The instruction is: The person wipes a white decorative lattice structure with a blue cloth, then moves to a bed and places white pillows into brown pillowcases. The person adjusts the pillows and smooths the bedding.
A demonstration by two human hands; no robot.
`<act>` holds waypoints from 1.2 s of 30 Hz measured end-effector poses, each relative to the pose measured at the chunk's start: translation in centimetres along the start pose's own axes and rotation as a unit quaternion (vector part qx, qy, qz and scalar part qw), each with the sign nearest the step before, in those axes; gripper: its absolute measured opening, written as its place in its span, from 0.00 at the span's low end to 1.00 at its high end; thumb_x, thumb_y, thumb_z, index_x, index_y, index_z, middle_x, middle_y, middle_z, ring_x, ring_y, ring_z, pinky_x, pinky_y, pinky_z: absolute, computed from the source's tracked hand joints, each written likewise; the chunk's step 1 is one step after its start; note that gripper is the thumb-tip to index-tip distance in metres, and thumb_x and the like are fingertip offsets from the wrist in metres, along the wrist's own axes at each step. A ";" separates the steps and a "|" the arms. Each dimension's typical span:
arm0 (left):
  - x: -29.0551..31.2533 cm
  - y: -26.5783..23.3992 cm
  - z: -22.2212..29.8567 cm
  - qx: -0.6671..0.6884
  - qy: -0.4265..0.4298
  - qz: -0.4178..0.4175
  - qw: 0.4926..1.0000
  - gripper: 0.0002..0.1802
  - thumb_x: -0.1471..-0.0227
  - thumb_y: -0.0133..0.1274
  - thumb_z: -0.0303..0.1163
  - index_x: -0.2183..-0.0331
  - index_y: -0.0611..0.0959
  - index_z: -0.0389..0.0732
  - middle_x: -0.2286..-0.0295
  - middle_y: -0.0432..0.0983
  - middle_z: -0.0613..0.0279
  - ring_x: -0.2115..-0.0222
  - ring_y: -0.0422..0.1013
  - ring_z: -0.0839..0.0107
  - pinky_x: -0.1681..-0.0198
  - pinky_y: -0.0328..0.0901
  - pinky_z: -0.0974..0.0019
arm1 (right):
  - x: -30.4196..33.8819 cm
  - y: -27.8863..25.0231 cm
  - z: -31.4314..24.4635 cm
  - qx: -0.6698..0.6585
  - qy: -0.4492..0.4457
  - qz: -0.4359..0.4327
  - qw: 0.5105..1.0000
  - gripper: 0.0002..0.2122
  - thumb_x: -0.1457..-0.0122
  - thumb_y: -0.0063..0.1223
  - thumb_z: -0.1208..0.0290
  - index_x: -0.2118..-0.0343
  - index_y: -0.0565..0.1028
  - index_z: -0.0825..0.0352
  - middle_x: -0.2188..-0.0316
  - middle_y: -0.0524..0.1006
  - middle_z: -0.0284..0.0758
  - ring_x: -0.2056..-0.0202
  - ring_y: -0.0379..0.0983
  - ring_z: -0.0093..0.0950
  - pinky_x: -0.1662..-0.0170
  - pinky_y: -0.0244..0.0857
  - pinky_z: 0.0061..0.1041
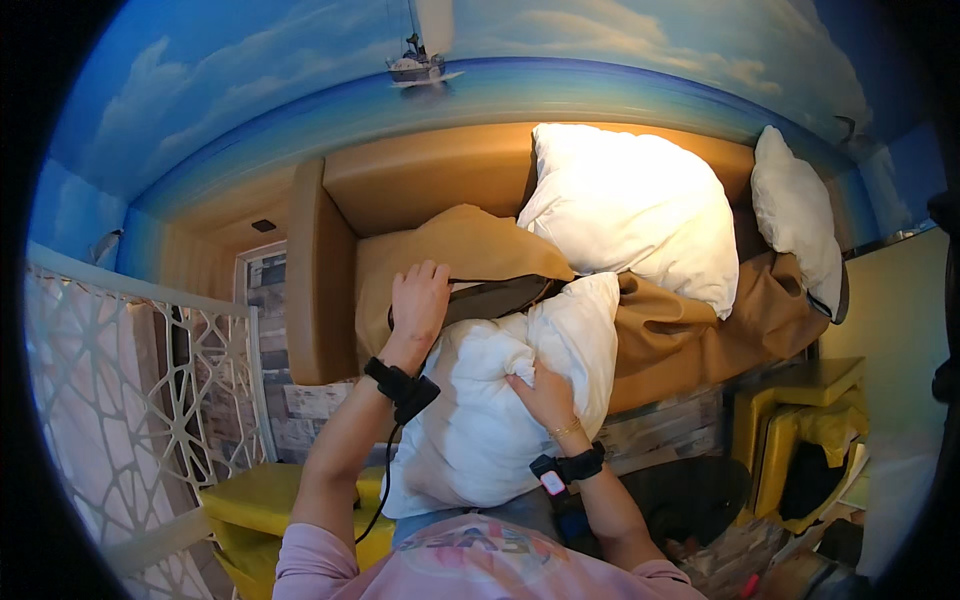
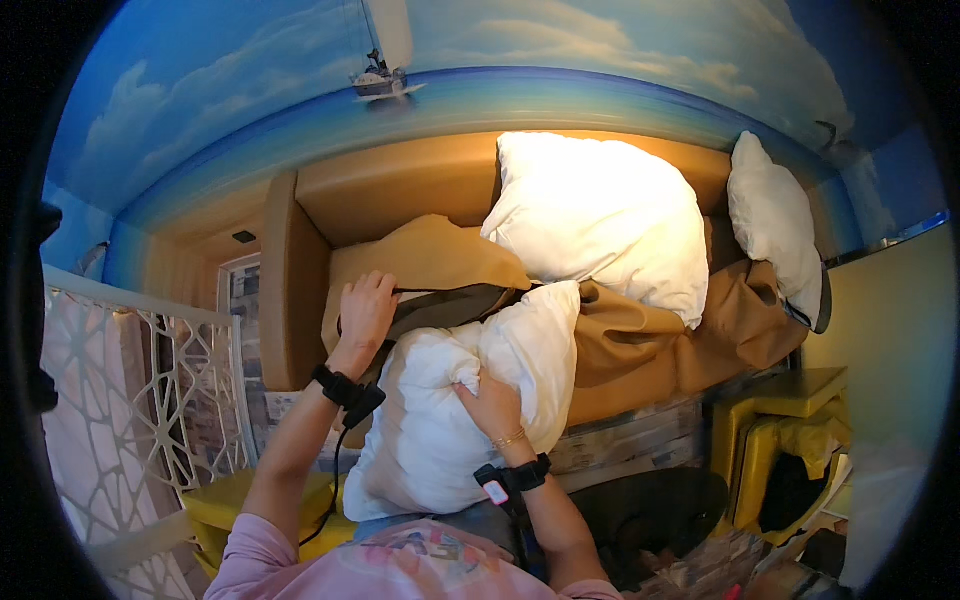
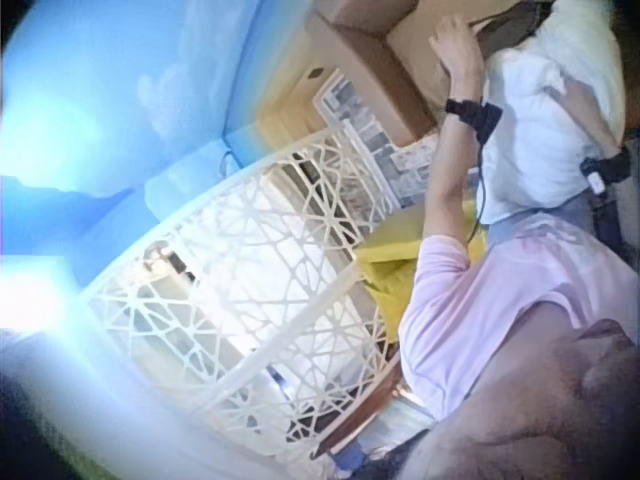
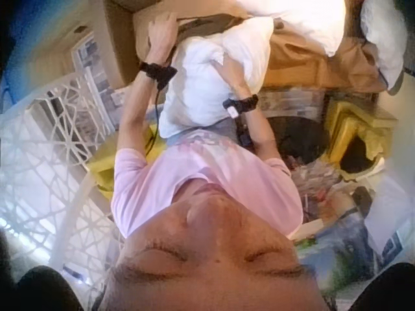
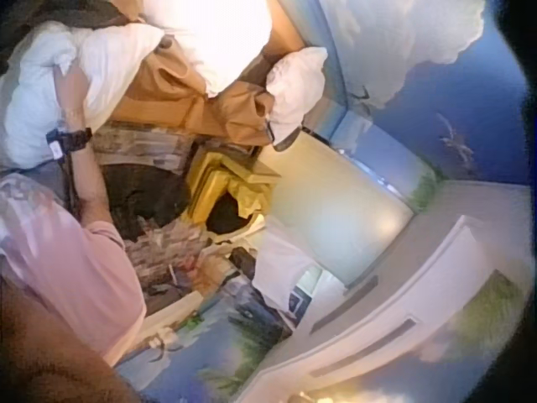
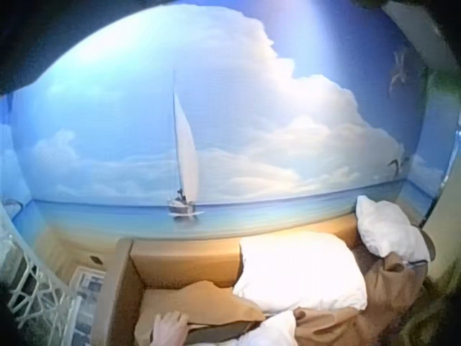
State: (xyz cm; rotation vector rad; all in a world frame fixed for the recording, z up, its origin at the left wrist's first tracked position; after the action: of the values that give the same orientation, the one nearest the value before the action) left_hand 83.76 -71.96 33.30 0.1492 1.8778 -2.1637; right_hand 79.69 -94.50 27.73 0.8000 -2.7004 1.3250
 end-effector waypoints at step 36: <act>16.8 7.0 -9.0 0.490 -0.589 0.081 0.638 0.20 0.48 0.46 0.35 0.55 0.65 0.36 0.55 0.64 0.51 0.55 0.63 0.59 0.53 0.61 0.60 | -16.8 5.1 3.5 -0.169 0.098 0.168 0.966 0.19 0.47 0.47 0.58 0.63 0.73 0.72 0.67 0.75 0.49 0.63 0.70 0.45 0.59 0.62 0.36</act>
State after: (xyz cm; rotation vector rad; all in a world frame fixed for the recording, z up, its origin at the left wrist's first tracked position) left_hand 68.62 -66.22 20.95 -0.6949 -0.0890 -1.9643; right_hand 92.60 -87.22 17.64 0.1748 -2.8616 0.8787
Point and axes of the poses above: each hand's wrist, its own x-axis away from the middle knuckle, its own y-axis out of the palm, z = x × y, the point moved 3 cm from there along -x, towards the middle knuckle
